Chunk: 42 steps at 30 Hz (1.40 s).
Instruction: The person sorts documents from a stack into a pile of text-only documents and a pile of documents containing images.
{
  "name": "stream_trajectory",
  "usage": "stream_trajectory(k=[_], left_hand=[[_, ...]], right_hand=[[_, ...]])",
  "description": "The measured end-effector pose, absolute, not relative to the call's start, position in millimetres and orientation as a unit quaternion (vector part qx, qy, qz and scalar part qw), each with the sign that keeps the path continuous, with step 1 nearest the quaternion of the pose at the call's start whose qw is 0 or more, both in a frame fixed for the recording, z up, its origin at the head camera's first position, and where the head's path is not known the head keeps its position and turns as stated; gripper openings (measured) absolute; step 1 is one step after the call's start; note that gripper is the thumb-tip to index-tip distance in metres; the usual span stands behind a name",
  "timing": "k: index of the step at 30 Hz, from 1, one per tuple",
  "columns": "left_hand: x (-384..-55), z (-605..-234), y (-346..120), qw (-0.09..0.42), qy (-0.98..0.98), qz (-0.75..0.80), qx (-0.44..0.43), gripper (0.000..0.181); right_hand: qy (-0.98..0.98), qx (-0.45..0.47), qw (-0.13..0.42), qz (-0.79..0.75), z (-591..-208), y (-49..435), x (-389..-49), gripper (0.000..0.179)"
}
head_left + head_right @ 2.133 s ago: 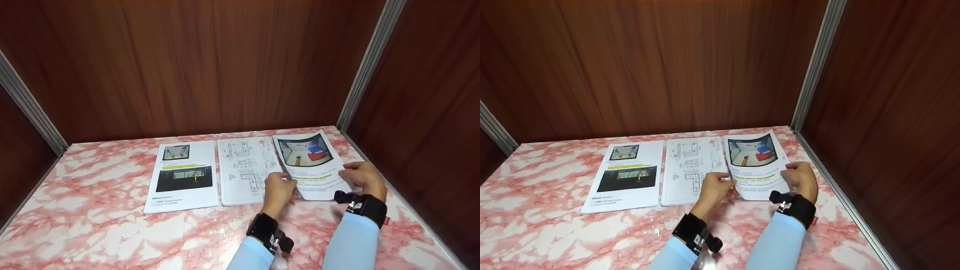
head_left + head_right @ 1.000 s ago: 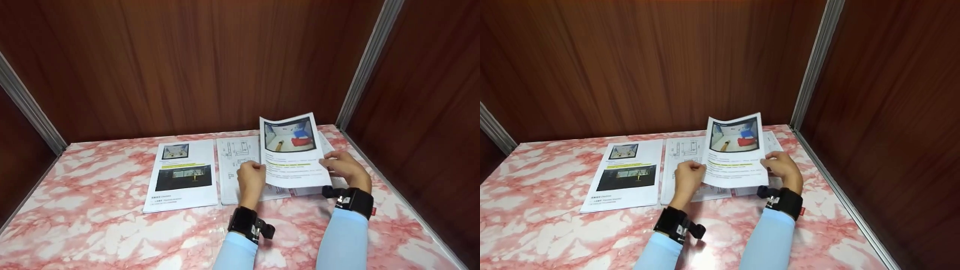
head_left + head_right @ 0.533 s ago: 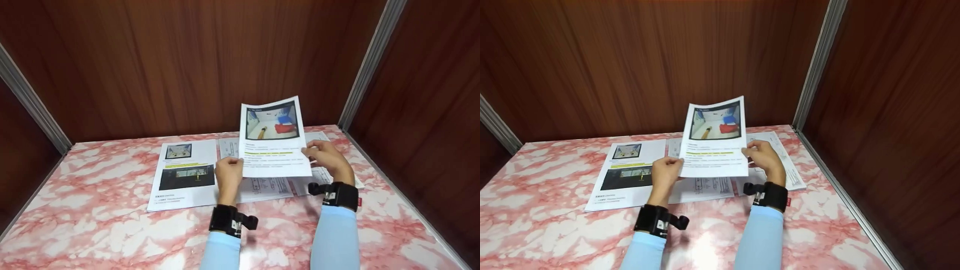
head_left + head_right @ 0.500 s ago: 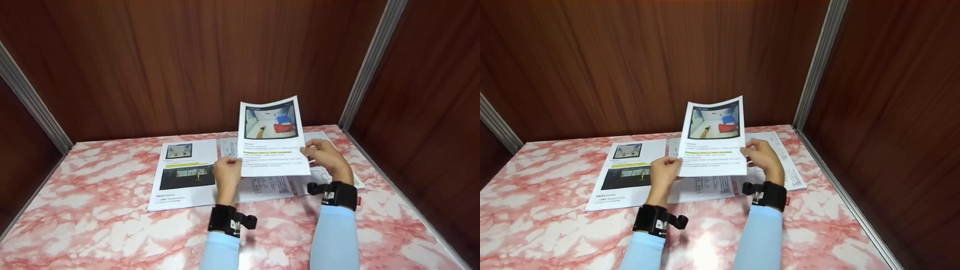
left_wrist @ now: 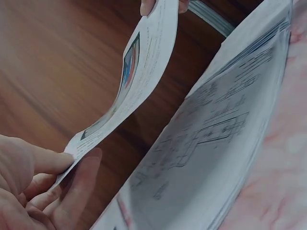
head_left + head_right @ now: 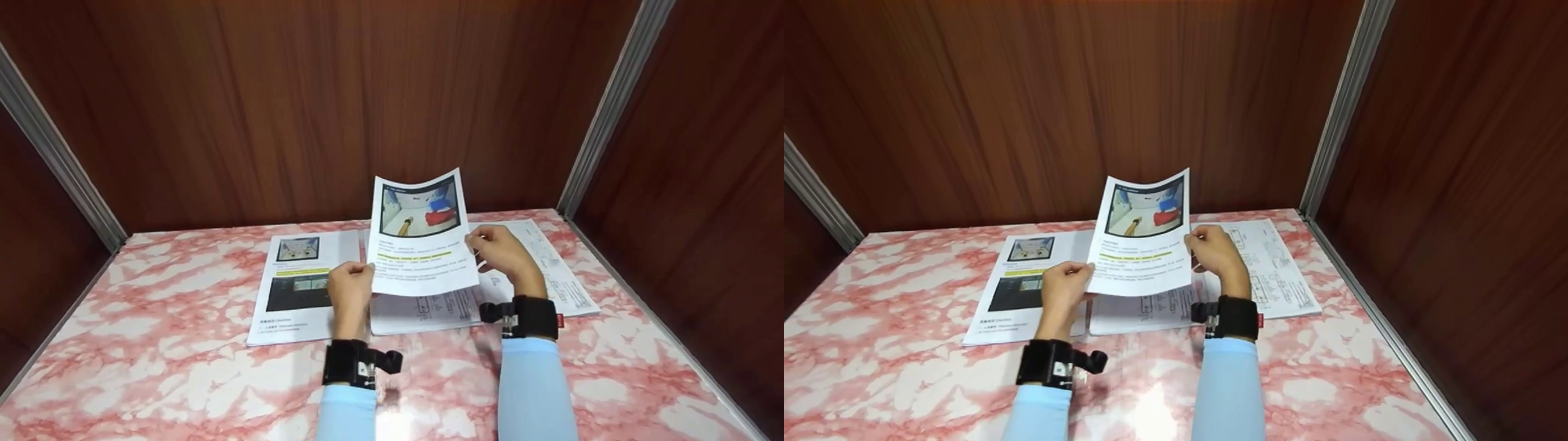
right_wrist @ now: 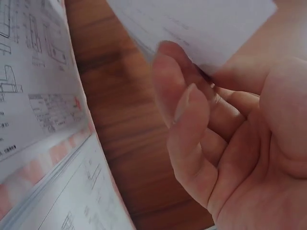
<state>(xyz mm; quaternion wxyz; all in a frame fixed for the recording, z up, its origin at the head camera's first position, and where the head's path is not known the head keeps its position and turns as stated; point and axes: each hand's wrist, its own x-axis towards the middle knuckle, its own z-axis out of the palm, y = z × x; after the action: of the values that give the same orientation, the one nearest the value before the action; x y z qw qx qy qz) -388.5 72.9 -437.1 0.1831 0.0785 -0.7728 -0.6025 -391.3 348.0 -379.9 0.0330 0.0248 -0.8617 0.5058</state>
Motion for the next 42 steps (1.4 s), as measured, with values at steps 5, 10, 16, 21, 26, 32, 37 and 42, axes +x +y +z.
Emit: stream_trajectory(k=[5,10,16,21,26,32,37,42], left_hand=[[-386,-423,37,0.176,-0.795,-0.576,0.066,0.012],[-382,-402,-4,0.178,-0.801,-0.567,0.075,0.016],[-377,-391,-51,0.208,-0.801,-0.554,0.090,0.015],[-371,-387,-87,0.187,-0.812,-0.541,0.112,0.019],[-367,-388,-115,0.145,-0.807,-0.557,0.134,0.022],[-363,-397,-129,0.126,-0.806,-0.561,0.140,0.021],[-362,-405,-134,0.119,-0.804,-0.565,0.145,0.021],[-361,-409,-141,0.108,-0.803,-0.565,0.152,0.022]], right_hand=[[-0.864,0.055,0.075,0.495,-369,320,-391,0.025],[-0.850,0.065,0.110,0.510,-364,277,-394,0.024],[-0.835,0.078,0.128,0.530,-371,223,-406,0.019],[-0.833,0.098,0.121,0.531,-383,188,-413,0.018],[-0.843,0.109,0.104,0.516,-395,163,-416,0.022],[-0.851,0.116,0.081,0.505,-406,148,-417,0.024],[-0.861,0.116,0.063,0.491,-412,141,-418,0.024],[-0.876,0.124,0.031,0.466,-414,138,-417,0.021]])
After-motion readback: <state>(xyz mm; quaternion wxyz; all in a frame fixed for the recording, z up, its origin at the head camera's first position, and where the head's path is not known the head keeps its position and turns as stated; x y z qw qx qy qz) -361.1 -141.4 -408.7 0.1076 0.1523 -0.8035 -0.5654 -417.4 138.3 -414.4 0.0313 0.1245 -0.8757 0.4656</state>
